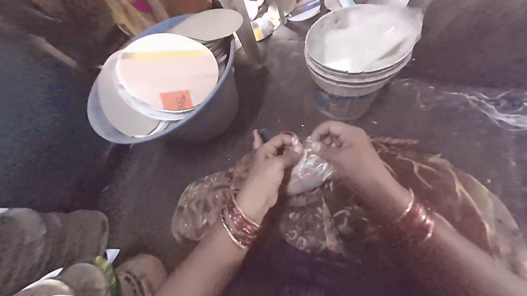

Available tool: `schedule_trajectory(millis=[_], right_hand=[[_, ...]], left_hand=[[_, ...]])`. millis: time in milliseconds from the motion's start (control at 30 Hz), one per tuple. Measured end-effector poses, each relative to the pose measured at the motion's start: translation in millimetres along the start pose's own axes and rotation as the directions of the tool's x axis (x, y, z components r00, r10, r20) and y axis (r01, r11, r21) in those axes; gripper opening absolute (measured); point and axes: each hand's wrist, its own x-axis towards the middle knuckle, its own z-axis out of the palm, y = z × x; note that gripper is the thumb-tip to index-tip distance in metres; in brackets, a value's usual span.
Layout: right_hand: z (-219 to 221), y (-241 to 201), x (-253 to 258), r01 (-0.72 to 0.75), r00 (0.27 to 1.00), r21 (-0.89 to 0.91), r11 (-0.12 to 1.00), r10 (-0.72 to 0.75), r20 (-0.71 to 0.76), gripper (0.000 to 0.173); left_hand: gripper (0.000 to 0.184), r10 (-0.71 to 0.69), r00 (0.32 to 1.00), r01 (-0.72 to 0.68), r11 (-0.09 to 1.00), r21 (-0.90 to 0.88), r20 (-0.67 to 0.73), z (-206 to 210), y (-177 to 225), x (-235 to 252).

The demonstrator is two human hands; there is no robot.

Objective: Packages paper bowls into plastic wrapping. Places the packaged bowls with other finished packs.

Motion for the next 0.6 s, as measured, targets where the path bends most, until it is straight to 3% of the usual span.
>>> schedule_trajectory(millis=[67, 167, 300, 400, 500, 600], right_hand=[[-1.5, 4.6, 1.8, 0.024, 1.000, 0.119, 0.993, -0.024, -0.002, 0.007], [0.4, 3.2, 0.5, 0.060, 0.998, 0.145, 0.988, -0.063, 0.015, 0.010], [-4.7, -3.4, -2.2, 0.068, 0.995, 0.047, 0.997, -0.071, 0.066, 0.017], [-4.5, -1.7, -1.4, 0.093, 0.994, -0.019, 0.995, -0.092, 0.060, 0.012], [-7.3, -1.9, -2.2, 0.091, 0.995, -0.041, 0.995, -0.089, 0.044, 0.010], [-7.1, -3.5, -3.9, 0.204, 0.979, -0.182, 0.962, -0.201, 0.036, 0.007]], left_hand=[[0.016, -0.036, 0.998, 0.039, 0.997, -0.072, 0.046, -0.3, 0.4, -0.7], [0.015, 0.061, 0.997, -0.057, 0.995, -0.076, 0.056, -0.3, -5.9, -2.4], [0.010, 0.317, 0.948, -0.309, 0.909, 0.279, 0.014, -8.1, -15.5, 2.2], [0.007, 0.518, 0.844, -0.497, 0.655, 0.569, 0.141, -16.0, -17.0, 2.6], [0.013, 0.503, 0.792, -0.566, 0.394, 0.724, 0.345, -27.8, 1.2, 1.9], [0.014, 0.510, 0.692, -0.610, 0.033, 0.792, 0.511, -42.0, 26.7, 2.5]])
